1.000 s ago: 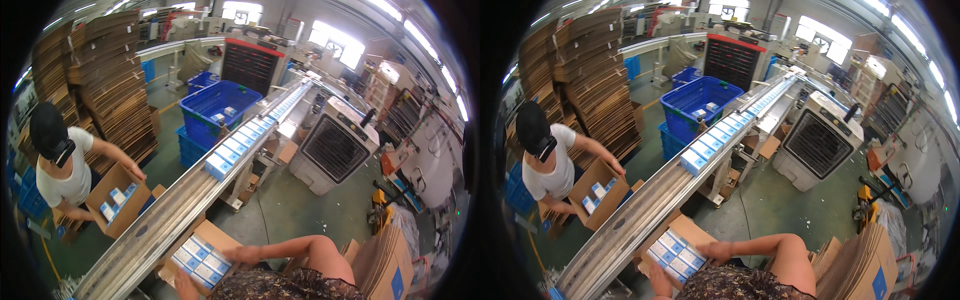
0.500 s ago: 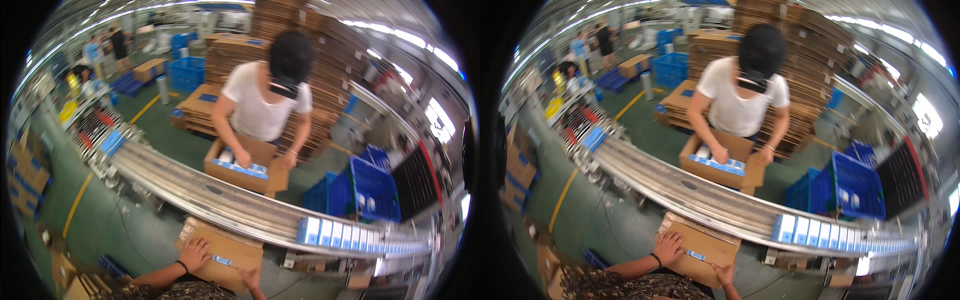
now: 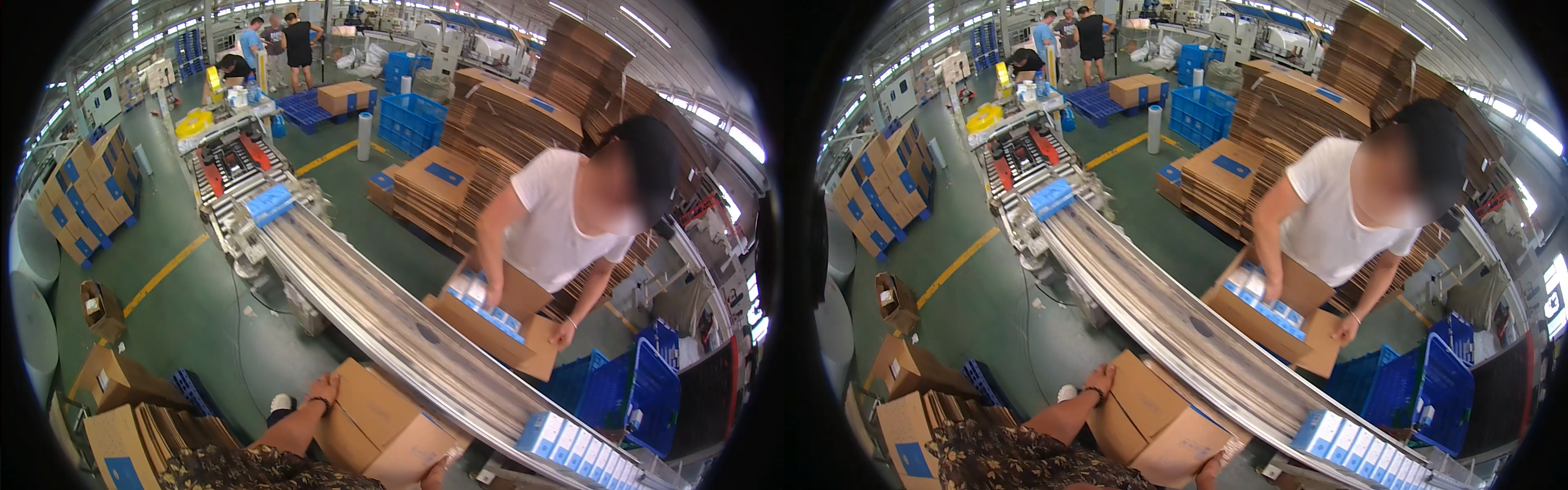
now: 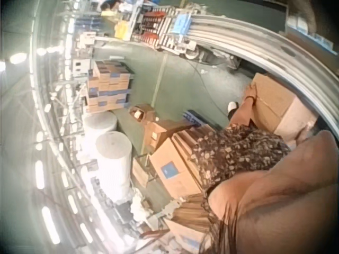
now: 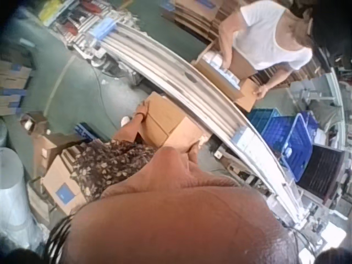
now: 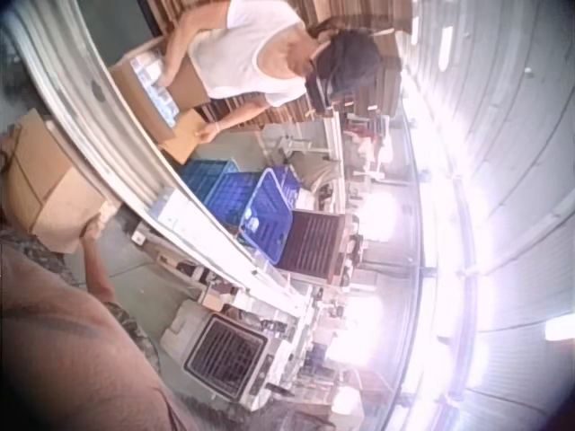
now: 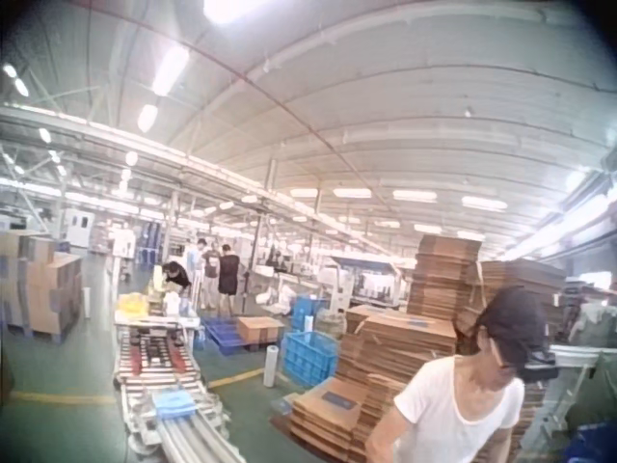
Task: The person takes items from a conveyor belt and places them into cardboard boxes, then moves the boxes to a taping machine.
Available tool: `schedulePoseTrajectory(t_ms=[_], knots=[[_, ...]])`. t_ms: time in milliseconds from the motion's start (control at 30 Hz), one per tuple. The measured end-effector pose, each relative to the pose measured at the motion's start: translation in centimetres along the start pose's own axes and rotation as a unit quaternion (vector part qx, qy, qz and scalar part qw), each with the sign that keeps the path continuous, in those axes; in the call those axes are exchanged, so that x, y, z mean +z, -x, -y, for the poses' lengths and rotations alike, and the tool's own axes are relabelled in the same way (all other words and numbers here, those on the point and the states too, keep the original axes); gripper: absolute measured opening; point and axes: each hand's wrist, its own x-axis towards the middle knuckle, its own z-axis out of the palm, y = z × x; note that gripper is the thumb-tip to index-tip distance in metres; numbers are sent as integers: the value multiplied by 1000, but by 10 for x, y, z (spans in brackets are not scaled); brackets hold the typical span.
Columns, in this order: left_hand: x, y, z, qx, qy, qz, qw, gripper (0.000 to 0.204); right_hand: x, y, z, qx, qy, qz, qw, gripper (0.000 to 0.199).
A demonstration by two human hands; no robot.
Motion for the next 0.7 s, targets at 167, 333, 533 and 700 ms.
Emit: schedulePoseTrajectory(t_ms=[167, 333, 533, 700], knots=[[-27, -61, 85, 1, 113, 14, 993, 72, 72, 40, -23, -160, 192, -97, 964, 73], [-167, -116, 192, -86, 127, -46, 987, 73, 213, 109, -83, -228, 420, -57, 876, 81], [-428, -145, 322, -249, 151, -198, 936, 69, 467, 283, -205, -175, 409, 283, 850, 84], [-585, -144, 381, -311, 161, -314, 882, 75, 619, 418, -290, -107, 487, 387, 776, 74]])
